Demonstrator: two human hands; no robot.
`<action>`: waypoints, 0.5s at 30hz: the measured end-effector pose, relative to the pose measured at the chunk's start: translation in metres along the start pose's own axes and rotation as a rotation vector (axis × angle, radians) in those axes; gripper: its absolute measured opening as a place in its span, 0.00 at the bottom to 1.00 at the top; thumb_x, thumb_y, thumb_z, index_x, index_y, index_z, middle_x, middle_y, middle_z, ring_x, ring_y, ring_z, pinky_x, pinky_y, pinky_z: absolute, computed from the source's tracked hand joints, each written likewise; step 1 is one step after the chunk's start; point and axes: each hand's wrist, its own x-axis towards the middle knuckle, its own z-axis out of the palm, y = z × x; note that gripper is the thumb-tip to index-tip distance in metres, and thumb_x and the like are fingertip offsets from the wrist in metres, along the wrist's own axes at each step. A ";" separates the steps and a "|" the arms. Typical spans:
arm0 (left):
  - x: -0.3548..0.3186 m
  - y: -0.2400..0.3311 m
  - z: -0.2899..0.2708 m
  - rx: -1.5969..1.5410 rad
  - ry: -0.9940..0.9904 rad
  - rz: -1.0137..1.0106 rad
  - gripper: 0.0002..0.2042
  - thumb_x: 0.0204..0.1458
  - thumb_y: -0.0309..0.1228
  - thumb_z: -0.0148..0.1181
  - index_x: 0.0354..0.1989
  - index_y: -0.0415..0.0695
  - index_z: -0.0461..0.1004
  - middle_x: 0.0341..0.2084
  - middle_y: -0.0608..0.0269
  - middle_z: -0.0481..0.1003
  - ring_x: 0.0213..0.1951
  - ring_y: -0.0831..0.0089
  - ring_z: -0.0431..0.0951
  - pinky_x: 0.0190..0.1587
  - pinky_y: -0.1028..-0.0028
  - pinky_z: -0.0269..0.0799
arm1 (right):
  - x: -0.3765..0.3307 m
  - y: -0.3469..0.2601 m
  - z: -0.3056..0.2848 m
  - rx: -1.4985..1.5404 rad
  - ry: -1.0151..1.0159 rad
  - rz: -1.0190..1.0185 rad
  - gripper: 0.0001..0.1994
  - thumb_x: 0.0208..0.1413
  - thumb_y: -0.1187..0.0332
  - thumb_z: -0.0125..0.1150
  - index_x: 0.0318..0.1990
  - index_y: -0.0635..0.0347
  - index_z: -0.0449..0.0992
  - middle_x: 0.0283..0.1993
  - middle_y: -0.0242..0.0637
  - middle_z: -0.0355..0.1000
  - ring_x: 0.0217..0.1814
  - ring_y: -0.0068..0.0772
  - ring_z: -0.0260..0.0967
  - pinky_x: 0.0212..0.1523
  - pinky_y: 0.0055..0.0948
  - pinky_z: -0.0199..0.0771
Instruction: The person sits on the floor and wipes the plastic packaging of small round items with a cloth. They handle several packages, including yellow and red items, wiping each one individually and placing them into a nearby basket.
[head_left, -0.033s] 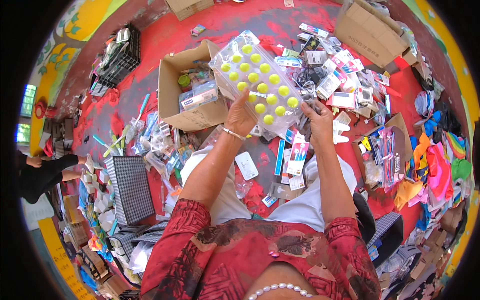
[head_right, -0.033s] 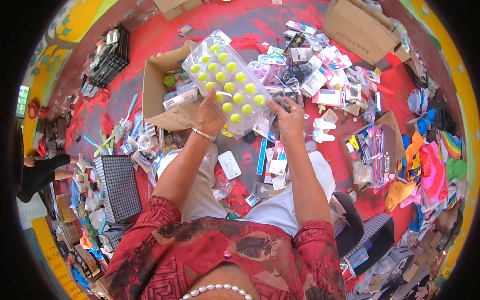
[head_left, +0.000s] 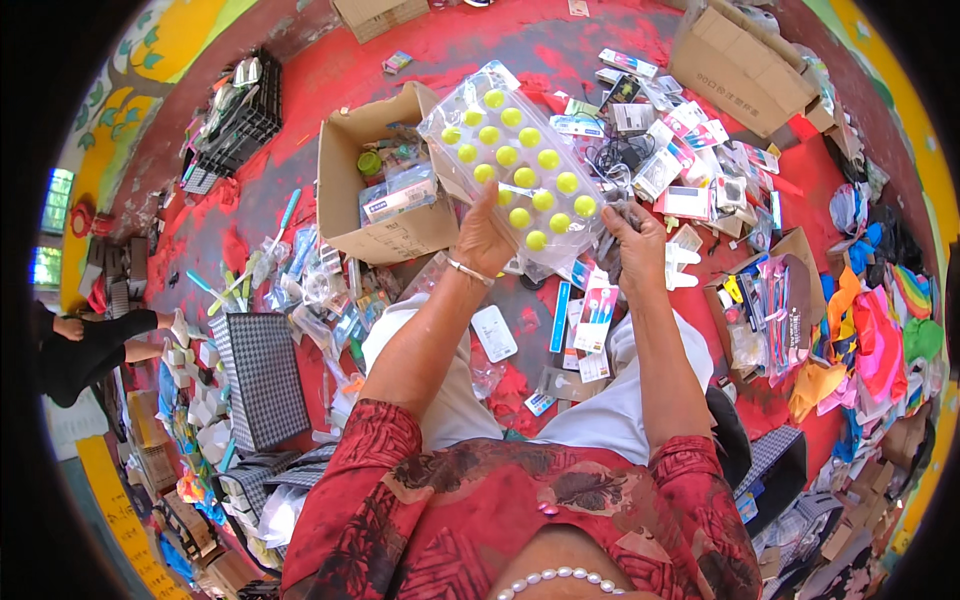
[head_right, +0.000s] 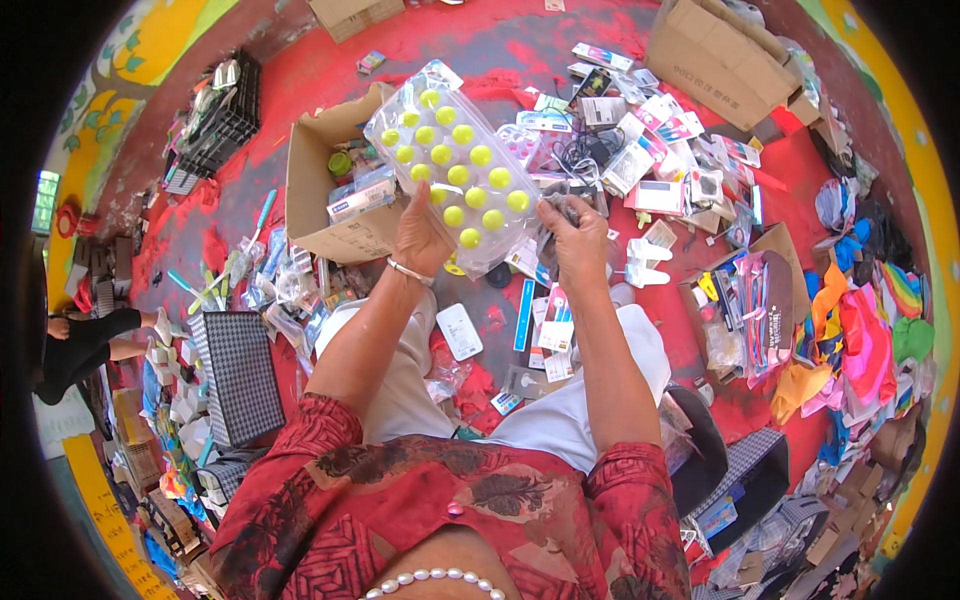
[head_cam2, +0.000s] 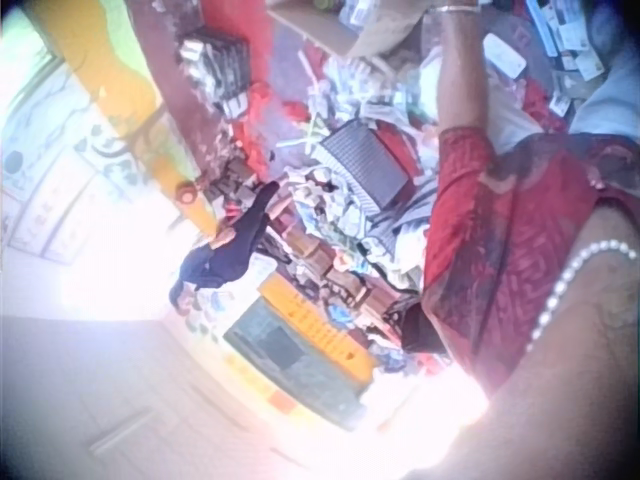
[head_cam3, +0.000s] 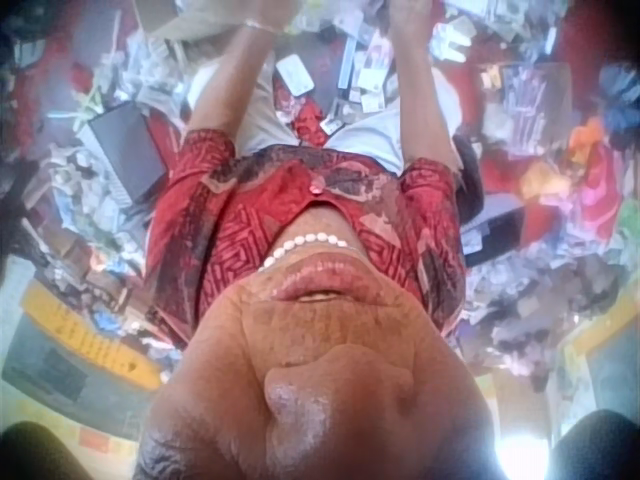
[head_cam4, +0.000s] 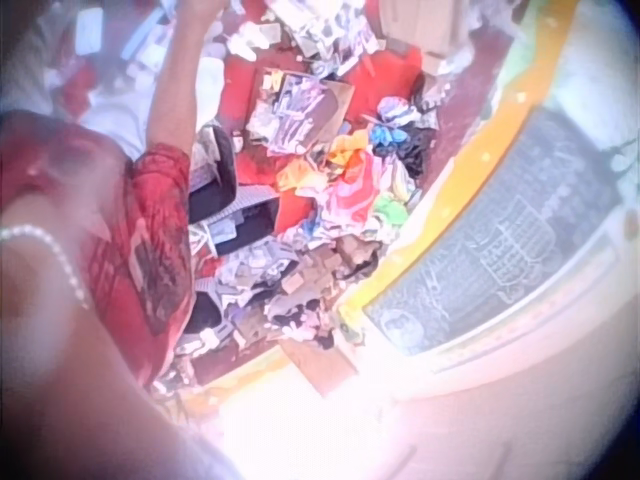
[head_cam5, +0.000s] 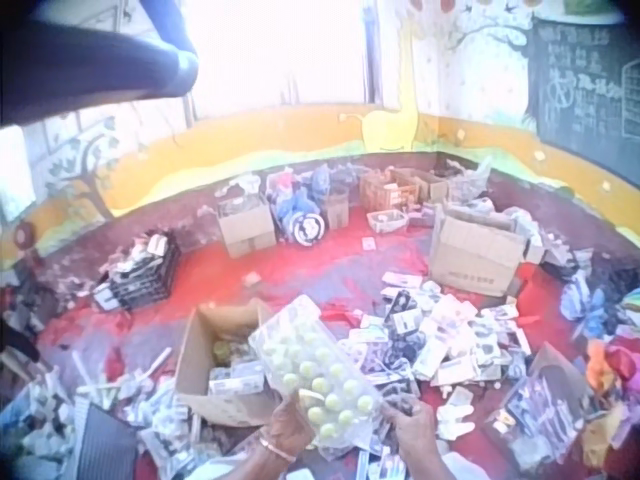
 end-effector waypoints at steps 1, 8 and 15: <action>-0.003 -0.003 0.001 -0.131 -0.026 -0.073 0.25 0.48 0.26 0.59 0.56 0.46 0.60 0.52 0.61 0.67 0.54 0.63 0.68 0.57 0.59 0.63 | 0.000 -0.001 0.001 -0.012 0.000 0.013 0.09 0.46 0.73 0.65 0.34 0.67 0.76 0.29 0.30 0.73 0.28 0.16 0.65 0.30 0.18 0.65; -0.008 -0.014 0.003 0.138 -0.031 -0.096 0.29 0.44 0.23 0.58 0.57 0.42 0.58 0.53 0.56 0.66 0.56 0.58 0.66 0.60 0.55 0.58 | 0.004 -0.006 0.000 0.056 -0.022 0.052 0.07 0.47 0.75 0.62 0.34 0.70 0.76 0.30 0.33 0.73 0.29 0.18 0.67 0.32 0.19 0.67; -0.006 -0.004 0.002 0.193 0.056 -0.084 0.29 0.43 0.22 0.56 0.57 0.41 0.57 0.52 0.56 0.67 0.57 0.58 0.65 0.59 0.56 0.59 | 0.017 -0.025 -0.024 0.385 0.341 0.282 0.08 0.48 0.78 0.57 0.37 0.70 0.73 0.33 0.41 0.73 0.29 0.32 0.73 0.30 0.26 0.75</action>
